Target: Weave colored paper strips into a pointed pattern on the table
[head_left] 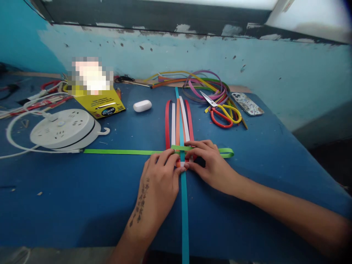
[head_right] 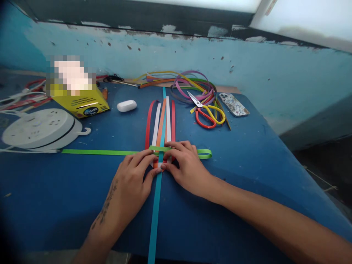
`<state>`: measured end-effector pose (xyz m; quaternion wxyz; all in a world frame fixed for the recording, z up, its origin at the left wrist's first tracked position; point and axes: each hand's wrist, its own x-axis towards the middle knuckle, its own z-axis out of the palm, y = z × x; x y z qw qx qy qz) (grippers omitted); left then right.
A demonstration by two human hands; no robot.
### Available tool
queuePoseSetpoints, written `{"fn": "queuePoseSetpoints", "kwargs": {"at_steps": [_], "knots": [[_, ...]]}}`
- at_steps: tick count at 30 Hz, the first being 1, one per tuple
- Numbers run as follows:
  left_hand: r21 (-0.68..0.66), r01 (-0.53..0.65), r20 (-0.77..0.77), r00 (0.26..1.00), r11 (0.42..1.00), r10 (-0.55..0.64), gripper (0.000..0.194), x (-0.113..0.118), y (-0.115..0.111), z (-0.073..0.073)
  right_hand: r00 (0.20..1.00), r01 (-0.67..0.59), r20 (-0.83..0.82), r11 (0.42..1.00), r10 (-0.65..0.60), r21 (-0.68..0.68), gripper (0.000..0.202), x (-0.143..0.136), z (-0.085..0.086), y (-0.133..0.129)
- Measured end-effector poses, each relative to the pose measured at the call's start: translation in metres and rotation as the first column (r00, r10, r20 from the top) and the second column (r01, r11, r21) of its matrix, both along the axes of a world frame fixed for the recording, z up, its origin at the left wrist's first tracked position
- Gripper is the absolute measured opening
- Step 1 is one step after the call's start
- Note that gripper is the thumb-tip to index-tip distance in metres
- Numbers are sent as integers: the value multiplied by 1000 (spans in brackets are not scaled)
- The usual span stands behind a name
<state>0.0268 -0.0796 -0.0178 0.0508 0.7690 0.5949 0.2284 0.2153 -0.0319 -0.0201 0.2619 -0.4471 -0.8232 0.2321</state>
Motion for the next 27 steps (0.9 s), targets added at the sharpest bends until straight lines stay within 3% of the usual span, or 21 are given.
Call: {"fn": "queuePoseSetpoints", "kwargs": {"at_steps": [15,27], "knots": [[40,67,-62,996,997,-65,24,-8,-3,-3,1000,7,-22,1000,-6,16,9,0,-2,-2],[23,44,-38,998,999,-43,18,-4,0,3,999,-52,-6,996,52,67,9,1,0,1]]}}
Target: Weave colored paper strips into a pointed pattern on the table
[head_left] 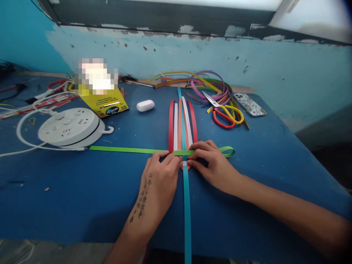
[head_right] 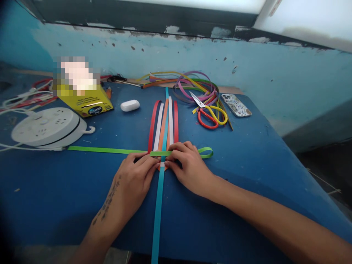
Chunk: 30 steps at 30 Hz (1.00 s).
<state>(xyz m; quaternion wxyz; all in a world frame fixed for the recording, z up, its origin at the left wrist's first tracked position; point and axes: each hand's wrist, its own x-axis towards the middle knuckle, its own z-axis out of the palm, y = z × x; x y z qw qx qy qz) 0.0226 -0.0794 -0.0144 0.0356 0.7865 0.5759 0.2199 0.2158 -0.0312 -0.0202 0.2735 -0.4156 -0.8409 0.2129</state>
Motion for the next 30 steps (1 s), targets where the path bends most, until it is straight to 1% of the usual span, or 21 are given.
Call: {"fn": "queuePoseSetpoints", "kwargs": {"at_steps": [5,11,15,18,21,25,30], "knots": [[43,-3,18,1000,999,2,14,0,2,-2,998,-65,31,996,63,57,9,4,-3,6],[48,-4,12,1000,999,3,15,0,1,-2,995,-98,44,989,93,112,7,5,-4,9],[69,-10,-16,1000,998,11,16,1,0,-2,997,-73,6,996,73,53,3,3,-3,8],[76,-10,-39,999,997,13,15,1,-1,-1,999,-28,-23,1000,28,-13,10,2,-2,7],[75,-11,-50,999,997,14,14,2,-2,1,999,16,-52,999,-18,-48,14,2,-1,6],[82,-19,-47,999,996,23,15,3,-2,2,996,17,-84,998,-21,-53,15,2,0,6],[80,-20,-49,998,997,24,16,4,-2,0,995,22,-93,1000,-23,-19,19,1,-2,7]]}}
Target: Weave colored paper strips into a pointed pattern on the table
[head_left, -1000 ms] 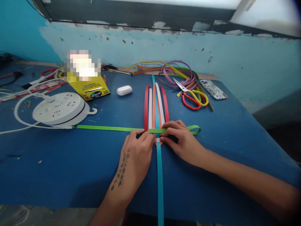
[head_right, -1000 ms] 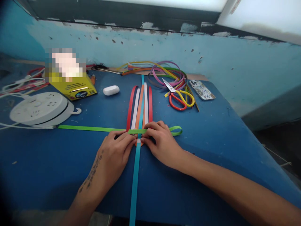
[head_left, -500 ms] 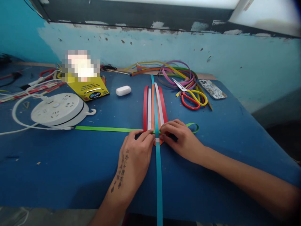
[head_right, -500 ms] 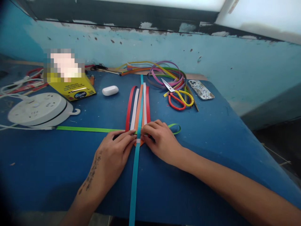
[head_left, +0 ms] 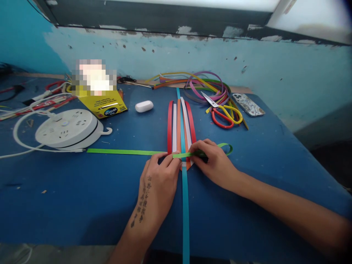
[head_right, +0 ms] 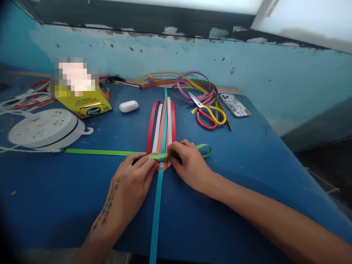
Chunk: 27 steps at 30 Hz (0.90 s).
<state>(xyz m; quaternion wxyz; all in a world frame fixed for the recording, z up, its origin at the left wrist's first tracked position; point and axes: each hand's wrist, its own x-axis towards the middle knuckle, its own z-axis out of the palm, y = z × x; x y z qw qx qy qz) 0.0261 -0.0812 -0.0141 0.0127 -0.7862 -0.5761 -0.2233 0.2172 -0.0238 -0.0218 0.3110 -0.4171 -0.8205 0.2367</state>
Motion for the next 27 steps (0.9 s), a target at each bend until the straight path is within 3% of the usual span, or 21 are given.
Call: {"fn": "queuePoseSetpoints", "kwargs": {"at_steps": [12,18,27], "knots": [[26,8,-24,1000,1000,-7,14,0,-1,0,998,60,-18,996,-61,-68,20,-4,6,3],[9,3,-15,1000,1000,-3,15,-1,-1,2,993,105,66,989,-99,-100,17,-7,10,5],[17,-40,24,999,999,40,10,1,0,2,996,79,61,988,-72,-130,18,-6,10,9]]}}
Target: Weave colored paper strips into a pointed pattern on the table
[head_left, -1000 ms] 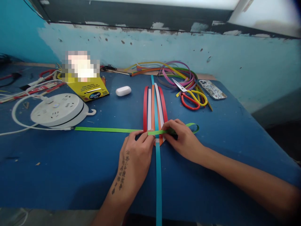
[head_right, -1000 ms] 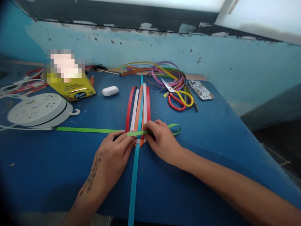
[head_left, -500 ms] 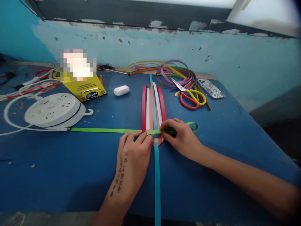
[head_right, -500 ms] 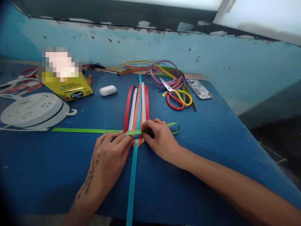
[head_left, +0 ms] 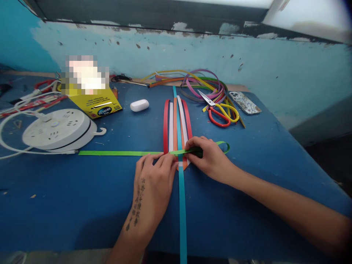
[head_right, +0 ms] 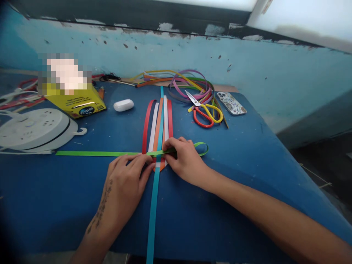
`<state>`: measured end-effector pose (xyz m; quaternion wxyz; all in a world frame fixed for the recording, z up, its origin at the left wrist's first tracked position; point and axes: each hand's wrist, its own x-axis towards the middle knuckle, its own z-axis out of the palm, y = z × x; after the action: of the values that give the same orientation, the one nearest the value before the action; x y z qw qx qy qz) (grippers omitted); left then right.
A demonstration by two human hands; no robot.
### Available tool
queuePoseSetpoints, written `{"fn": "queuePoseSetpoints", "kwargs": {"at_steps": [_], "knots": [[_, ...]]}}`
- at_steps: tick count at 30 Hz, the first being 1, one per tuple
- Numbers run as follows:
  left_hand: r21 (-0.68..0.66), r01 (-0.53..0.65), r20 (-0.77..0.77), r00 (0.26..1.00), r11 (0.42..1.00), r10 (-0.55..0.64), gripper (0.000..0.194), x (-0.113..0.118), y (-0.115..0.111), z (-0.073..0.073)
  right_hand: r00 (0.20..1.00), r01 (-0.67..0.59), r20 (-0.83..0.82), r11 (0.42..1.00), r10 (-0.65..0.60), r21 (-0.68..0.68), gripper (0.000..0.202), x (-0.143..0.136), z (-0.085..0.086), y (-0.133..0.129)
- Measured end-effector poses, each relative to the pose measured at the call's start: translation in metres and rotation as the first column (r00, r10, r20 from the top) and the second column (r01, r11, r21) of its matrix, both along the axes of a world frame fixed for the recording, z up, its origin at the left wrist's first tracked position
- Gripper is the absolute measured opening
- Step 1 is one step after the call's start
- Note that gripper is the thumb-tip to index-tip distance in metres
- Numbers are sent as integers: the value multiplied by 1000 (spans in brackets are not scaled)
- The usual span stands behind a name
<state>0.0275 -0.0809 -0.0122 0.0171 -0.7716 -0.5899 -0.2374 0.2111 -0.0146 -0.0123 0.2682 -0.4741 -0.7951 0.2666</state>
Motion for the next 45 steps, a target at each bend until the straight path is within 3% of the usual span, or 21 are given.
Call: {"fn": "queuePoseSetpoints", "kwargs": {"at_steps": [22,31,45], "knots": [[-19,3,-7,1000,1000,-4,19,-1,-1,2,990,-46,-140,995,33,-86,16,4,-2,2],[-25,13,-1,1000,1000,-13,19,-2,-1,1,992,9,-128,1000,-12,-19,17,3,-6,0],[-14,7,-10,1000,1000,-7,16,0,-1,1,989,2,-149,997,-13,-72,18,3,-5,2]]}}
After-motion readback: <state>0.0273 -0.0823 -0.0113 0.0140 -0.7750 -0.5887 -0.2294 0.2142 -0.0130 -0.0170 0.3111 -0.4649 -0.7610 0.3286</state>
